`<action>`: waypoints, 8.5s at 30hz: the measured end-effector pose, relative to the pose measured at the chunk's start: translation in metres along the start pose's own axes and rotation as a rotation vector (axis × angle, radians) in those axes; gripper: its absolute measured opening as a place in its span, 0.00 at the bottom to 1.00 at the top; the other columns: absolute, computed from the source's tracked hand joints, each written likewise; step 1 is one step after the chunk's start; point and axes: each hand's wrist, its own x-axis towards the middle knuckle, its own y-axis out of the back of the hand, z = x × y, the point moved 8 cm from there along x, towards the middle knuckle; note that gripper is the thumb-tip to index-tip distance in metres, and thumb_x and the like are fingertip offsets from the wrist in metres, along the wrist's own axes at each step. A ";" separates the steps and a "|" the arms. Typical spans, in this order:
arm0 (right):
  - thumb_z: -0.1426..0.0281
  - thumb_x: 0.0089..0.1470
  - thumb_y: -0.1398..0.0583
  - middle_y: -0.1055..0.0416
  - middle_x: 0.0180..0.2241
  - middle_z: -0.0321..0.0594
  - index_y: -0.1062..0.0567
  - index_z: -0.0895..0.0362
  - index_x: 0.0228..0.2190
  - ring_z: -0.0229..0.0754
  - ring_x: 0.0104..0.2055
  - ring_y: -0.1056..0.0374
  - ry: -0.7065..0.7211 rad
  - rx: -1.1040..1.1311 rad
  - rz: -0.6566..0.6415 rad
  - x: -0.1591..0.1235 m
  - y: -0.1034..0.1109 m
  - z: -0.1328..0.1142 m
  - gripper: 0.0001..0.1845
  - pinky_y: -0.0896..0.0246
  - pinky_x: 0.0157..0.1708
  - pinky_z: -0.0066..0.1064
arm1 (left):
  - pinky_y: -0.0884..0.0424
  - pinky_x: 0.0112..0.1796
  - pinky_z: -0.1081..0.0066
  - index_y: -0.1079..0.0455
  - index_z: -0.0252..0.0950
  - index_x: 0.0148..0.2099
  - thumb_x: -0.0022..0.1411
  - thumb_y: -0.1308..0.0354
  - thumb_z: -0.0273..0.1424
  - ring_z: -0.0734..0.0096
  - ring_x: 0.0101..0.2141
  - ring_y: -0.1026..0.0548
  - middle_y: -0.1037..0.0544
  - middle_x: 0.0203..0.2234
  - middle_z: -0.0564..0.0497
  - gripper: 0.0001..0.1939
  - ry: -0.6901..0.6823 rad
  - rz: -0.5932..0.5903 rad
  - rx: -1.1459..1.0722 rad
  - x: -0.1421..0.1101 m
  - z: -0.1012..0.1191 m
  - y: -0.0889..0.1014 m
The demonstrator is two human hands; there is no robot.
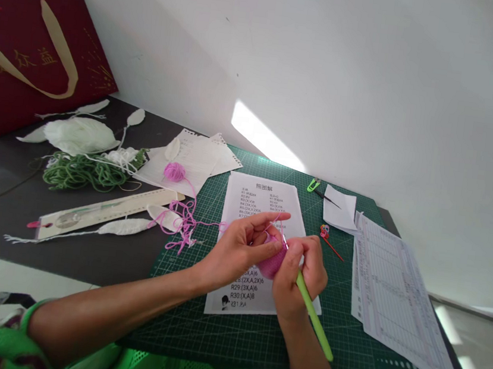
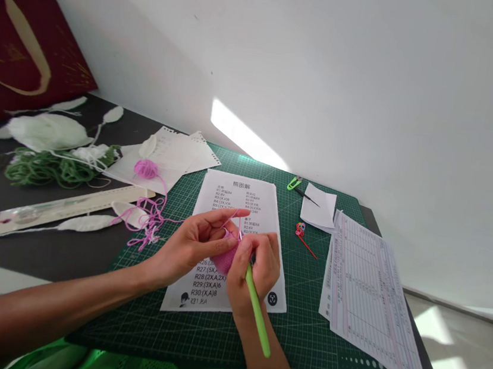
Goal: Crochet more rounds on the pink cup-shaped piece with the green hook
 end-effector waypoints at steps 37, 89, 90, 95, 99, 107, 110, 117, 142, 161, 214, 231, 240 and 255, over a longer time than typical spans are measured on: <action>0.71 0.64 0.49 0.36 0.25 0.33 0.33 0.56 0.26 0.34 0.28 0.37 -0.141 0.026 0.017 0.000 0.004 0.008 0.14 0.41 0.30 0.28 | 0.38 0.29 0.72 0.34 0.36 0.61 0.59 0.36 0.32 0.75 0.29 0.33 0.27 0.32 0.51 0.28 0.015 0.022 0.062 0.000 0.000 0.002; 0.66 0.62 0.47 0.34 0.23 0.35 0.24 0.57 0.27 0.36 0.26 0.37 -0.182 0.493 -0.490 0.018 0.003 0.027 0.16 0.43 0.27 0.30 | 0.40 0.30 0.75 0.32 0.33 0.59 0.59 0.36 0.28 0.78 0.28 0.33 0.28 0.31 0.53 0.25 0.151 -0.168 -0.041 -0.001 0.000 -0.004; 0.68 0.62 0.46 0.33 0.24 0.35 0.24 0.57 0.28 0.36 0.27 0.36 -0.165 0.483 -0.501 0.018 0.004 0.026 0.15 0.43 0.27 0.30 | 0.40 0.30 0.74 0.33 0.33 0.59 0.59 0.36 0.28 0.78 0.28 0.34 0.28 0.31 0.52 0.26 0.153 -0.166 -0.021 -0.001 -0.001 -0.004; 0.73 0.61 0.46 0.31 0.24 0.34 0.25 0.56 0.27 0.36 0.30 0.33 -0.065 0.370 -0.512 0.021 0.008 0.018 0.13 0.39 0.31 0.30 | 0.43 0.28 0.74 0.34 0.31 0.60 0.61 0.38 0.29 0.79 0.26 0.38 0.29 0.30 0.53 0.26 0.102 -0.153 0.112 -0.001 0.001 -0.003; 0.76 0.60 0.45 0.31 0.24 0.35 0.29 0.57 0.24 0.36 0.31 0.32 0.028 0.275 -0.504 0.024 0.009 0.009 0.13 0.38 0.31 0.29 | 0.44 0.26 0.73 0.34 0.32 0.60 0.61 0.39 0.29 0.78 0.25 0.41 0.28 0.30 0.53 0.26 0.025 -0.119 0.304 0.000 0.006 -0.001; 0.80 0.59 0.45 0.39 0.20 0.33 0.38 0.56 0.21 0.34 0.26 0.43 0.208 -0.002 -0.485 0.018 -0.004 -0.002 0.16 0.47 0.27 0.29 | 0.42 0.27 0.73 0.33 0.35 0.60 0.61 0.45 0.23 0.77 0.24 0.40 0.33 0.23 0.58 0.24 -0.101 0.013 0.782 0.000 0.014 0.003; 0.80 0.59 0.45 0.43 0.19 0.31 0.41 0.54 0.21 0.35 0.25 0.46 0.232 -0.106 -0.421 0.014 -0.013 0.001 0.18 0.49 0.27 0.31 | 0.40 0.29 0.72 0.35 0.33 0.61 0.62 0.46 0.23 0.76 0.24 0.37 0.30 0.24 0.57 0.25 -0.105 0.083 0.904 0.000 0.012 0.006; 0.76 0.61 0.45 0.42 0.20 0.32 0.42 0.53 0.23 0.37 0.26 0.46 0.218 -0.251 -0.165 0.008 -0.021 0.000 0.17 0.51 0.27 0.32 | 0.39 0.27 0.73 0.35 0.32 0.61 0.63 0.45 0.27 0.76 0.24 0.36 0.30 0.24 0.56 0.23 -0.068 0.163 0.764 0.000 0.009 0.010; 0.84 0.54 0.44 0.35 0.21 0.33 0.35 0.57 0.25 0.33 0.25 0.42 0.314 0.118 -0.077 0.012 0.015 -0.011 0.12 0.45 0.26 0.30 | 0.37 0.29 0.74 0.32 0.30 0.57 0.54 0.32 0.28 0.78 0.26 0.32 0.26 0.30 0.53 0.28 0.097 0.028 -0.031 0.000 0.005 0.006; 0.79 0.57 0.44 0.43 0.18 0.30 0.37 0.57 0.20 0.32 0.23 0.46 0.116 0.237 -0.115 0.017 0.018 0.005 0.16 0.51 0.23 0.29 | 0.39 0.32 0.75 0.29 0.32 0.55 0.54 0.32 0.25 0.79 0.28 0.32 0.27 0.30 0.54 0.25 0.203 -0.077 -0.112 0.003 -0.007 0.001; 0.71 0.63 0.48 0.42 0.21 0.33 0.38 0.54 0.26 0.37 0.25 0.46 0.315 -0.088 0.134 0.000 0.012 -0.011 0.12 0.49 0.26 0.32 | 0.38 0.32 0.74 0.36 0.29 0.61 0.51 0.30 0.26 0.79 0.27 0.32 0.27 0.26 0.56 0.36 0.140 0.010 -0.230 -0.001 -0.007 -0.011; 0.82 0.53 0.42 0.50 0.18 0.28 0.45 0.57 0.18 0.31 0.22 0.51 0.161 0.253 0.018 0.012 0.028 -0.001 0.20 0.56 0.24 0.29 | 0.40 0.32 0.77 0.29 0.31 0.55 0.50 0.31 0.19 0.82 0.26 0.31 0.24 0.28 0.55 0.29 0.287 -0.083 -0.328 -0.002 -0.008 -0.009; 0.82 0.54 0.43 0.55 0.17 0.28 0.49 0.57 0.16 0.29 0.21 0.54 0.032 0.404 0.011 0.013 0.029 0.014 0.24 0.60 0.24 0.31 | 0.41 0.31 0.77 0.30 0.29 0.56 0.51 0.32 0.19 0.83 0.25 0.32 0.24 0.26 0.56 0.29 0.287 -0.097 -0.272 -0.001 -0.008 -0.009; 0.85 0.50 0.40 0.49 0.19 0.29 0.43 0.56 0.21 0.32 0.25 0.52 0.318 0.004 -0.035 0.010 0.024 -0.013 0.19 0.54 0.25 0.31 | 0.40 0.30 0.77 0.30 0.33 0.57 0.54 0.33 0.21 0.81 0.27 0.32 0.25 0.29 0.54 0.28 0.248 -0.168 -0.229 -0.001 -0.014 -0.014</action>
